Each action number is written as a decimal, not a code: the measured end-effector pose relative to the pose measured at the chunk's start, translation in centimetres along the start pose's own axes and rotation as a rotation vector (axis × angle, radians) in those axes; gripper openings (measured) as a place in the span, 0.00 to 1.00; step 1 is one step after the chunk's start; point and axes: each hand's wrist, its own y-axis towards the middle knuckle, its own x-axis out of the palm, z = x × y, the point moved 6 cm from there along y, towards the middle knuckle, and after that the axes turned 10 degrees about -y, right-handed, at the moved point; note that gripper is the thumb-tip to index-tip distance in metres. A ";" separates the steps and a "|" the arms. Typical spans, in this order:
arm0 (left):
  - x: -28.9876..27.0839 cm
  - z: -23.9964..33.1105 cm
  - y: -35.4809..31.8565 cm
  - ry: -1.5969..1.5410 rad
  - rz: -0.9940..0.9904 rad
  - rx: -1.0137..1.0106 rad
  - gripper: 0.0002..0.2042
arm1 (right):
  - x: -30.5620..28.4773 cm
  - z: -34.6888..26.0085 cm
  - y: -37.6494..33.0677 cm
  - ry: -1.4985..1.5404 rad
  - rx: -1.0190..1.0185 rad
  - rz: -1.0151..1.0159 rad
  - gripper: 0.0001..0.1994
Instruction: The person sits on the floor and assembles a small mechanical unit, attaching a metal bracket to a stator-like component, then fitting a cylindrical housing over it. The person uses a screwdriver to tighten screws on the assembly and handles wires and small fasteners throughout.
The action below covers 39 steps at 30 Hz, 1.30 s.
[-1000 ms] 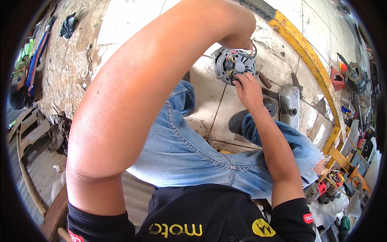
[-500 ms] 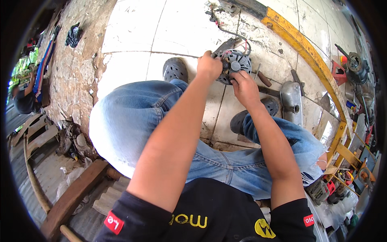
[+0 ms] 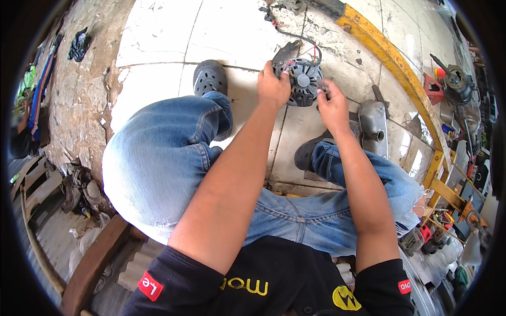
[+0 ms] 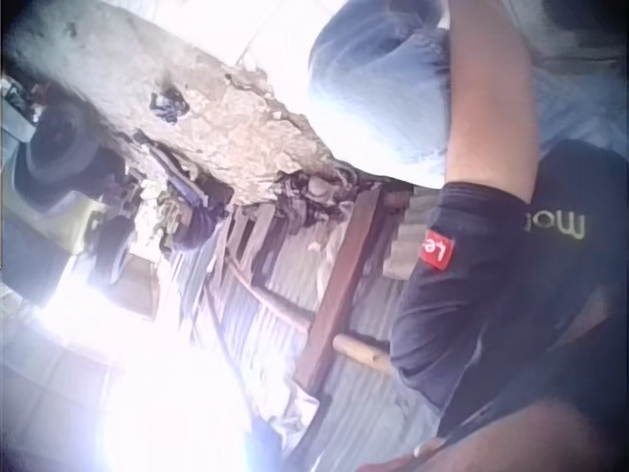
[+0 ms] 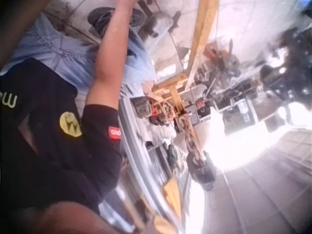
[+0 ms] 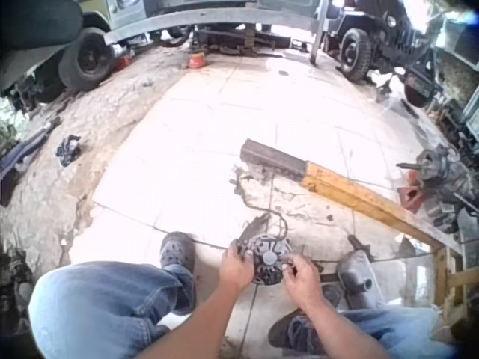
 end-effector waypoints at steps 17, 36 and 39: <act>1.5 -1.6 0.1 0.064 -0.026 -0.051 0.28 | 0.2 -2.2 -2.1 -0.378 -0.297 -0.099 0.09; 1.6 -1.5 0.2 0.106 0.020 -0.001 0.27 | 1.1 -1.3 -2.3 -0.339 -0.250 -0.083 0.09; 1.5 -1.6 0.1 0.072 0.014 -0.001 0.27 | 1.2 -1.4 -2.3 -0.348 -0.252 -0.080 0.09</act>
